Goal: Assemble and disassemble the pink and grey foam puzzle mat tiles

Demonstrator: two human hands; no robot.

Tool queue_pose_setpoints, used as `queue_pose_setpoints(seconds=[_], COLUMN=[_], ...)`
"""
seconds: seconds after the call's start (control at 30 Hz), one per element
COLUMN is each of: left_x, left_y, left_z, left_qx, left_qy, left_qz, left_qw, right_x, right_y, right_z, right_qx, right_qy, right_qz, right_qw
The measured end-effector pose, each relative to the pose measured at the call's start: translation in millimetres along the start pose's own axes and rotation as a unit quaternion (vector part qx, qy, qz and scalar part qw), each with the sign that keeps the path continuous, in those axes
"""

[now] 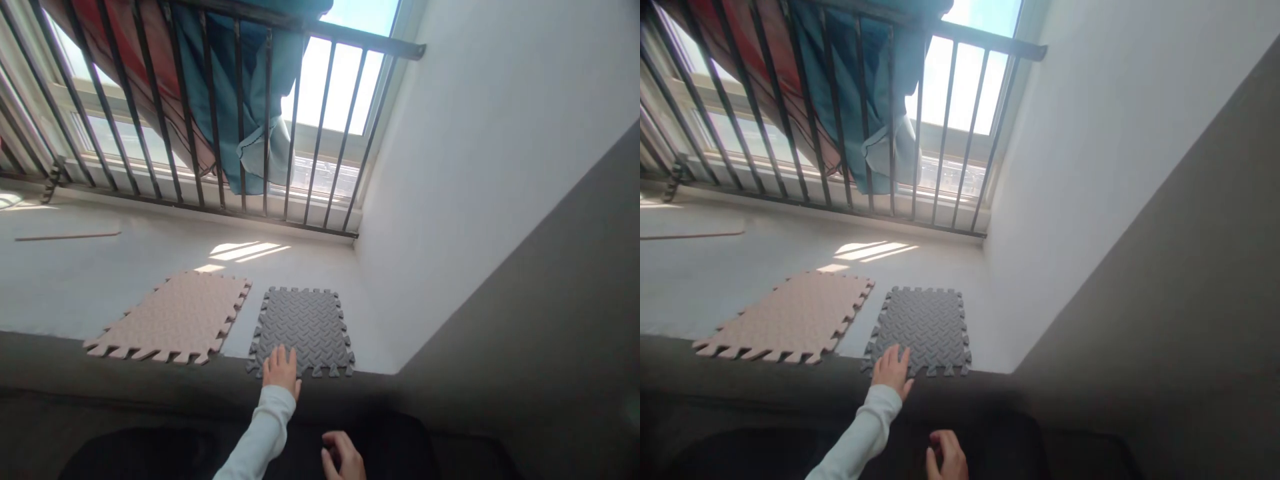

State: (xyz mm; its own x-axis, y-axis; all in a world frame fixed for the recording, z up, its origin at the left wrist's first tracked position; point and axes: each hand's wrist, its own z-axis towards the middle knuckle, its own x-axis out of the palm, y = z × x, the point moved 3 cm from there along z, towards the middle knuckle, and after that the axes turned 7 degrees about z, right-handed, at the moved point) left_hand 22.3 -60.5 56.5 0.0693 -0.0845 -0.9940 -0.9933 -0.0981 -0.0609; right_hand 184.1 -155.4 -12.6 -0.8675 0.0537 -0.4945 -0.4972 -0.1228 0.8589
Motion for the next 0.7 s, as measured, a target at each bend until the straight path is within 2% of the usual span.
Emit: queue_pose_setpoints(seconds=[0.1, 0.2, 0.3, 0.37, 0.5, 0.6, 0.7], left_x=[12.6, 24.1, 33.4, 37.7, 40.7, 38.9, 36.3], left_y=[39.6, 57.4, 59.9, 58.9, 57.6, 54.4, 44.7], left_z=[7.6, 10.0, 9.6, 8.8, 6.9, 6.4, 8.4], left_qx=[-0.070, -0.094, -0.099, -0.098, -0.090, -0.084, -0.069], left_qy=[-0.003, 0.008, 0.007, -0.002, -0.020, -0.035, -0.047], left_qz=[0.061, 0.081, 0.072, 0.063, 0.047, 0.037, 0.024], left_qw=[0.996, 0.992, 0.993, 0.993, 0.995, 0.995, 0.996], right_x=[-2.3, 1.2, 6.9, 11.0, 15.7, 10.0, 0.7], right_y=[17.4, 41.5, 58.1, 60.3, 47.1, 34.7, 30.8], right_z=[13.6, 29.2, 37.7, 38.4, 33.5, 30.2, 29.1], right_qx=[0.017, 0.013, 0.006, -0.003, -0.024, -0.017, -0.002], right_qy=[-0.003, 0.033, 0.046, 0.047, 0.051, 0.011, 0.008], right_qz=[-0.017, -0.026, -0.042, -0.051, -0.064, -0.074, -0.072], right_qw=[1.000, 0.999, 0.998, 0.998, 0.996, 0.997, 0.997])
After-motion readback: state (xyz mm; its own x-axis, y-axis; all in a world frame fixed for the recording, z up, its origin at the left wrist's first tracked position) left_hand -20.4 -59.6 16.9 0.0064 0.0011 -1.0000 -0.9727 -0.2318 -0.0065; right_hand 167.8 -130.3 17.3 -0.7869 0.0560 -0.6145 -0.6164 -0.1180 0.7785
